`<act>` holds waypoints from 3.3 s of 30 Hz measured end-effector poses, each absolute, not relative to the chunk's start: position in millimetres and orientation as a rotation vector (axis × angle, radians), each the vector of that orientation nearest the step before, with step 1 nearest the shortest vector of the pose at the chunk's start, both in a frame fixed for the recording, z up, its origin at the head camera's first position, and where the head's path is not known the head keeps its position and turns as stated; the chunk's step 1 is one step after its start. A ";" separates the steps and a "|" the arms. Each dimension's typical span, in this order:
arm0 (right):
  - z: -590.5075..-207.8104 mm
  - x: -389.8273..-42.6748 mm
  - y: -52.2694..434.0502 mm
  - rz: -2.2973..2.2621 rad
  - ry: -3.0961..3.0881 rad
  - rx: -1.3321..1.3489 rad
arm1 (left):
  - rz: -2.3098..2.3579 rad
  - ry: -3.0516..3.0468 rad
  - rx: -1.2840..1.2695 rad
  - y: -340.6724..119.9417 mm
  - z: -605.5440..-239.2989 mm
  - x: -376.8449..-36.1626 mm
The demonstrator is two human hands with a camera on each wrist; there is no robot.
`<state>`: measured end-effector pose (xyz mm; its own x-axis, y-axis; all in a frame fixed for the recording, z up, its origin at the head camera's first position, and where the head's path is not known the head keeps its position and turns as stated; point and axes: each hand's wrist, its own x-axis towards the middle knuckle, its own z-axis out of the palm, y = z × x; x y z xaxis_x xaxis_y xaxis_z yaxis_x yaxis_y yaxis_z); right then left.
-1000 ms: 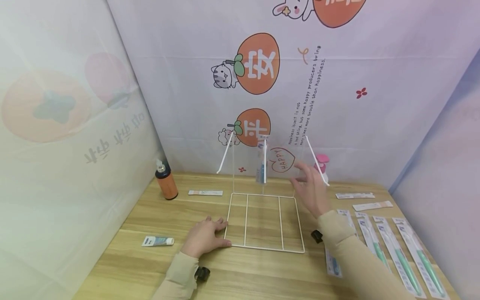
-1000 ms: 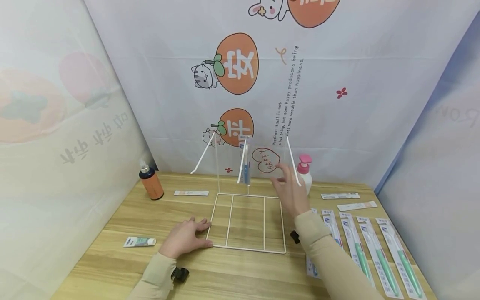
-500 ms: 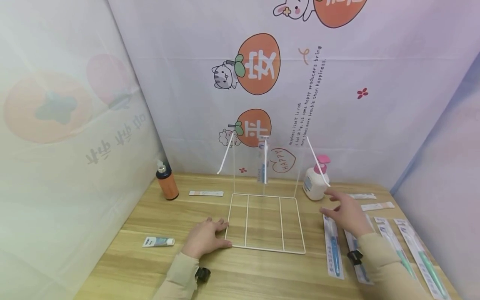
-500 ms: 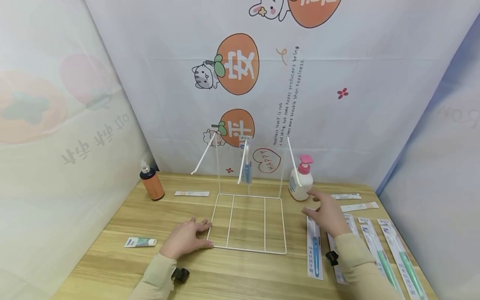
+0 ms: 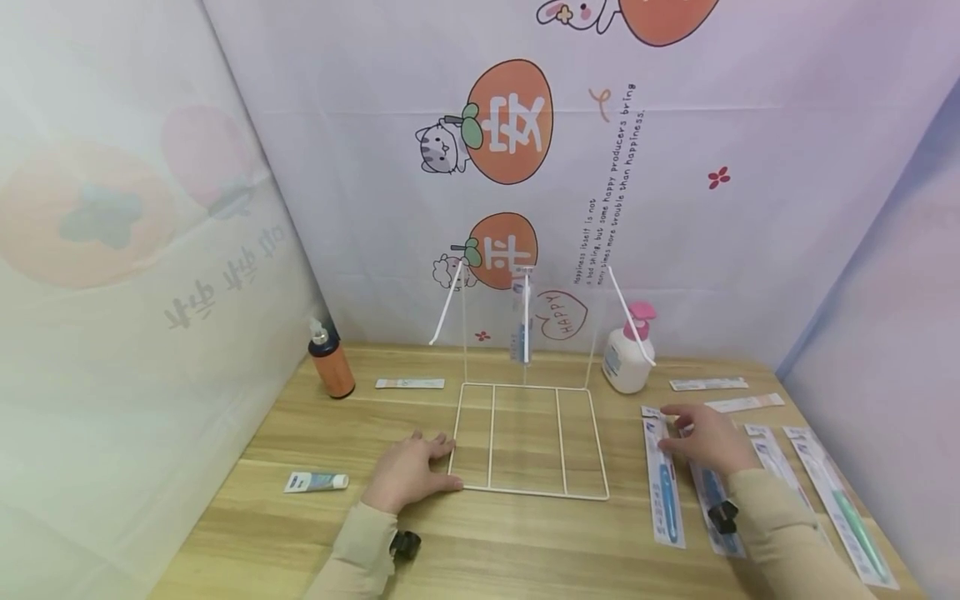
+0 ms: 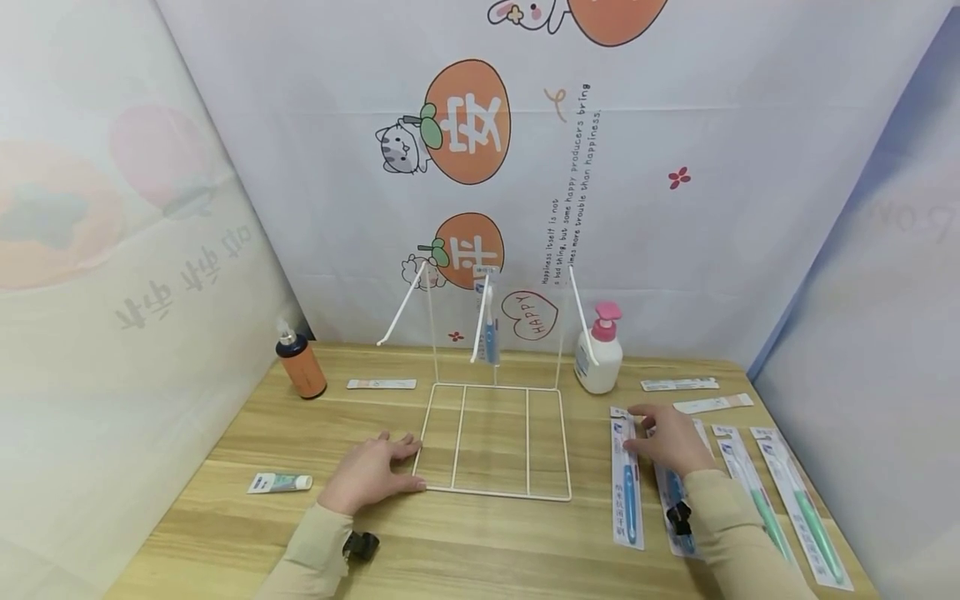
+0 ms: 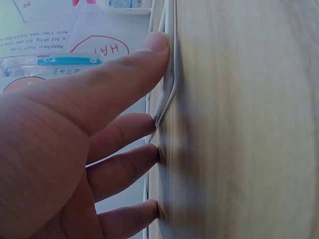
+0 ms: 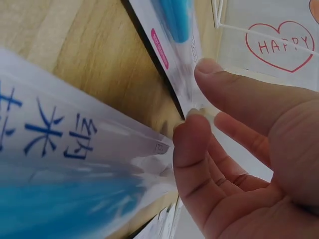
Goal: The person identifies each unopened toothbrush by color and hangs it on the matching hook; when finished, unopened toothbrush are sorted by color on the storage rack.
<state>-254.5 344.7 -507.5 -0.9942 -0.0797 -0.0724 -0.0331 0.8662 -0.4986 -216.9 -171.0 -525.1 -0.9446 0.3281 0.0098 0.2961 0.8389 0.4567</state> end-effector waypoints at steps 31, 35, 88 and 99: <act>-524.4 -258.0 331.3 -0.796 3.029 -0.146 | 0.706 2.952 0.483 -171.6 -527.4 -218.4; -523.5 -254.1 330.1 -0.839 3.070 -0.155 | 0.711 2.953 0.493 -172.1 -527.8 -218.0; -379.4 -162.7 125.9 -1.981 3.097 -1.746 | 0.739 2.945 0.516 -174.5 -530.8 -218.4; -391.9 -176.1 118.0 -1.928 3.144 -1.730 | 0.714 2.946 0.515 -173.9 -531.9 -218.1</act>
